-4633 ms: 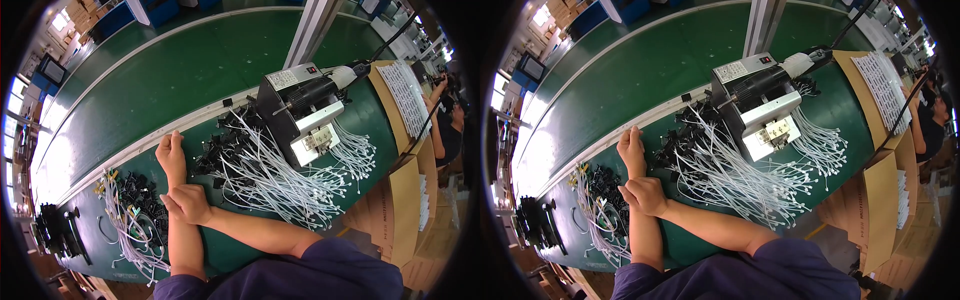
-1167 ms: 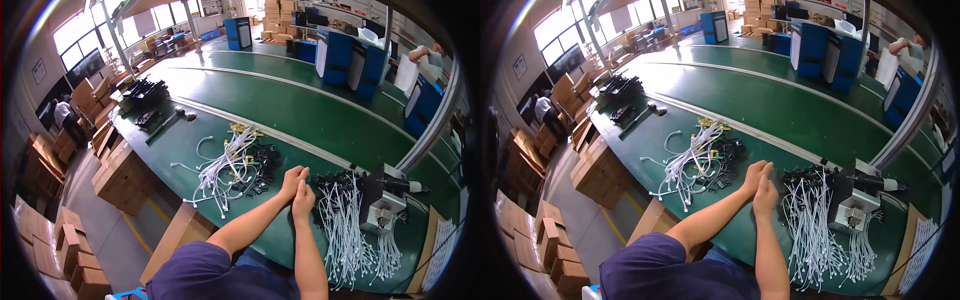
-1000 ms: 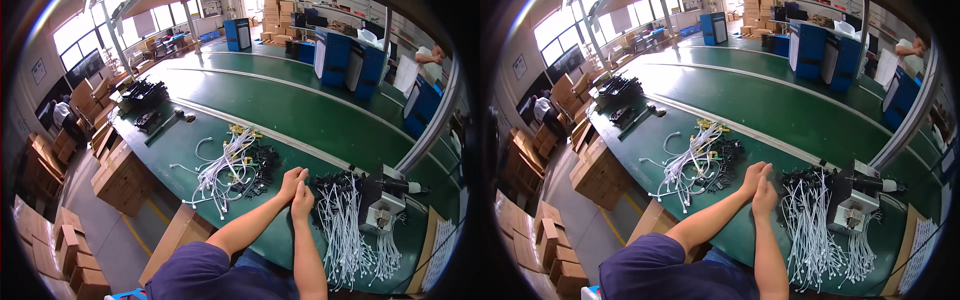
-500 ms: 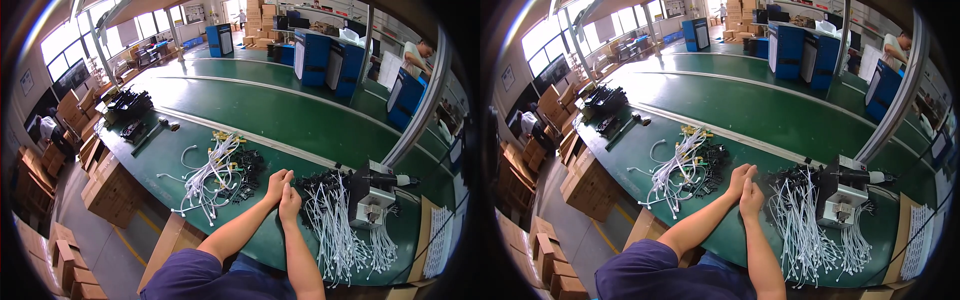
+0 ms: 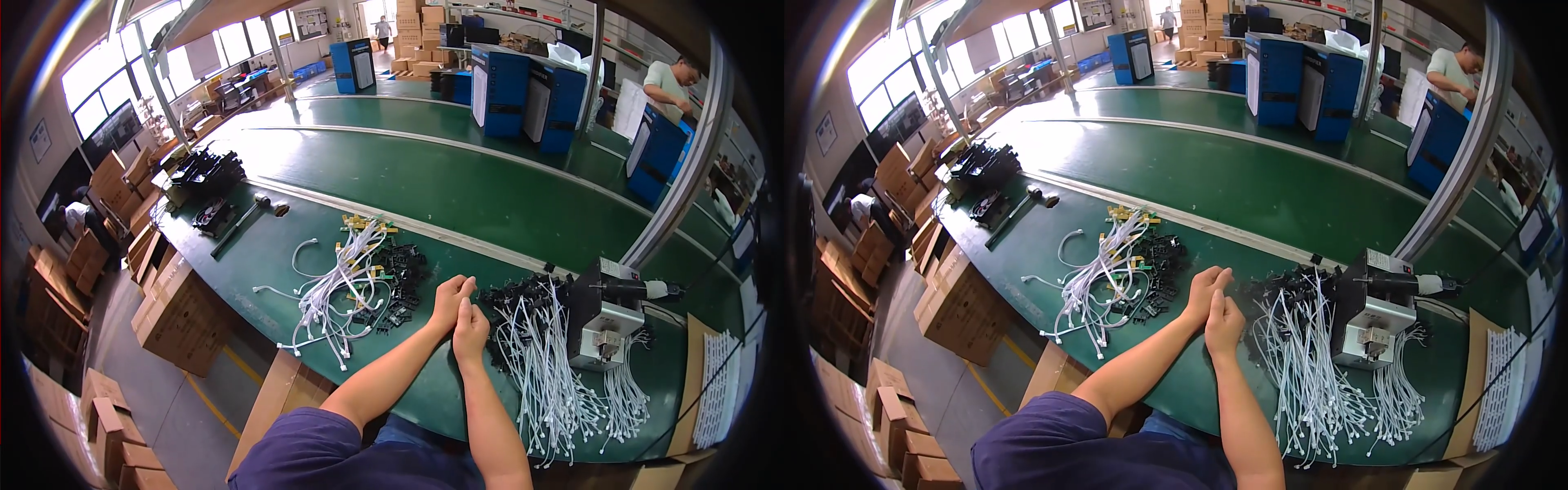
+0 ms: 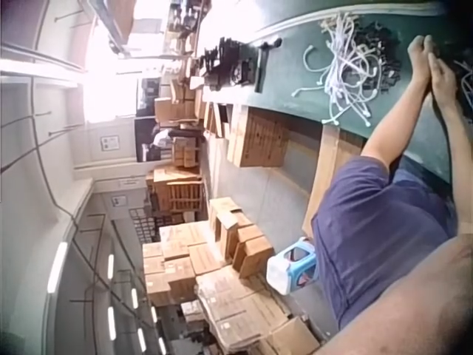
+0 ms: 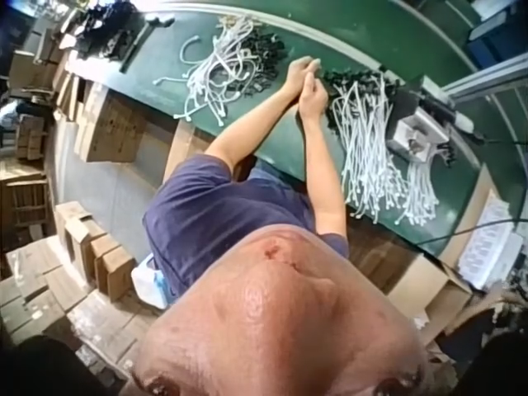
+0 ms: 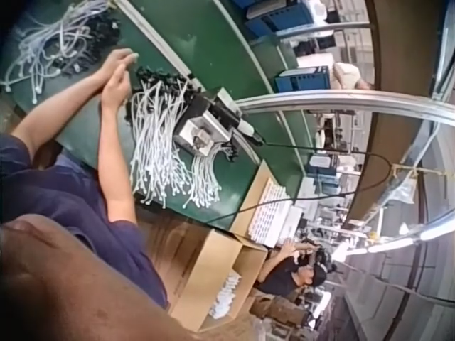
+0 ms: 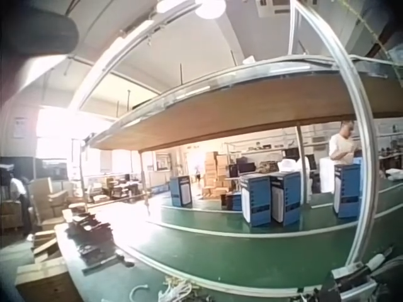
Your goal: Assembling and organizing wire harnesses at a factory workstation.
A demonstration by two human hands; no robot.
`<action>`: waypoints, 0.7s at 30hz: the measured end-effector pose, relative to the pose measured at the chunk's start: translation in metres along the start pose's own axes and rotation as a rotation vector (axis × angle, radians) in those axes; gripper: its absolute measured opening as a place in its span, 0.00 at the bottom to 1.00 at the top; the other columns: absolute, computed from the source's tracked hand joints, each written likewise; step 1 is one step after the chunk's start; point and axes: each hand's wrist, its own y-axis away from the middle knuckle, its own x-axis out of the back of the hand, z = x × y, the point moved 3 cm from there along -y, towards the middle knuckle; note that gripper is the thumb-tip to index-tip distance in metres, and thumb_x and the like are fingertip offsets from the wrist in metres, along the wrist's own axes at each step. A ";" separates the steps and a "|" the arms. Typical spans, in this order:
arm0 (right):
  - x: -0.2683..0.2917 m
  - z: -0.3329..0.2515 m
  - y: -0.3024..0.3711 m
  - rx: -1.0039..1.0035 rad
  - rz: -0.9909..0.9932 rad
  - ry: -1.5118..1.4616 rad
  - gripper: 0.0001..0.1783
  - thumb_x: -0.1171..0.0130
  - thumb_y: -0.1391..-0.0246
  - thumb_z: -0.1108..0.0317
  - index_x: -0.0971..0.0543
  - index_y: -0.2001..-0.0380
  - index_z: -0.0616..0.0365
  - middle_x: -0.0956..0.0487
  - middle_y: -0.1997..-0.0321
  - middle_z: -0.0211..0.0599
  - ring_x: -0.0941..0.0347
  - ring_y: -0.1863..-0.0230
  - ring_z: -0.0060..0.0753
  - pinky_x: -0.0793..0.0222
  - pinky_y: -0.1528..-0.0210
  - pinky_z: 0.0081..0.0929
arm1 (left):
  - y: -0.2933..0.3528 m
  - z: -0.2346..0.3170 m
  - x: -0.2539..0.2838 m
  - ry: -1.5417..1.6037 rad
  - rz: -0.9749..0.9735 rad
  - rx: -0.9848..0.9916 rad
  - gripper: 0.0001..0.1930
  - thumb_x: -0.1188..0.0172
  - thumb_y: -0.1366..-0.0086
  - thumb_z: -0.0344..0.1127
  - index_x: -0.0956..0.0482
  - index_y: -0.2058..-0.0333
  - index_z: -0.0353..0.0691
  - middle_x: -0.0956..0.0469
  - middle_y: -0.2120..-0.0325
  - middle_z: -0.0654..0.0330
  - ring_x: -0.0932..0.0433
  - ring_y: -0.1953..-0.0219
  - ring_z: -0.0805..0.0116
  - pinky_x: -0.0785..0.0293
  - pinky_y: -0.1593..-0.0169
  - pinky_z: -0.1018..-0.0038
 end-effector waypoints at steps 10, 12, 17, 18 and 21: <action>0.004 0.001 -0.018 0.094 0.158 -0.147 0.17 0.59 0.45 0.60 0.29 0.77 0.61 0.28 0.76 0.52 0.31 0.72 0.56 0.37 0.74 0.41 | -0.022 0.002 0.001 -0.148 0.055 -0.121 0.13 0.49 0.40 0.37 0.23 0.78 0.35 0.33 0.87 0.67 0.38 0.82 0.79 0.43 0.78 0.80; 0.014 0.006 -0.020 0.149 0.209 -0.153 0.16 0.60 0.45 0.61 0.31 0.77 0.61 0.29 0.76 0.52 0.33 0.73 0.57 0.39 0.75 0.44 | -0.022 -0.005 -0.011 -0.042 0.009 -0.056 0.15 0.49 0.39 0.39 0.24 0.79 0.35 0.36 0.87 0.70 0.42 0.83 0.82 0.47 0.79 0.81; 0.011 0.018 -0.014 0.111 0.238 -0.180 0.15 0.60 0.45 0.62 0.32 0.78 0.60 0.29 0.78 0.50 0.32 0.75 0.57 0.39 0.76 0.48 | -0.025 -0.037 -0.001 -0.175 -0.145 -0.086 0.13 0.53 0.39 0.36 0.25 0.73 0.32 0.25 0.77 0.58 0.30 0.76 0.70 0.32 0.69 0.74; 0.009 0.006 -0.014 0.197 0.242 -0.149 0.16 0.58 0.45 0.61 0.31 0.78 0.61 0.29 0.82 0.52 0.31 0.77 0.57 0.39 0.77 0.46 | -0.033 -0.046 0.015 -0.192 -0.152 -0.100 0.13 0.53 0.39 0.36 0.25 0.73 0.32 0.25 0.77 0.58 0.30 0.76 0.70 0.32 0.69 0.74; -0.002 0.021 -0.014 0.261 0.282 0.000 0.10 0.58 0.47 0.66 0.30 0.72 0.59 0.32 0.80 0.42 0.32 0.81 0.47 0.40 0.81 0.41 | -0.014 -0.037 0.009 -0.836 -0.077 -0.975 0.10 0.52 0.45 0.27 0.26 0.66 0.32 0.24 0.68 0.56 0.26 0.62 0.61 0.32 0.56 0.69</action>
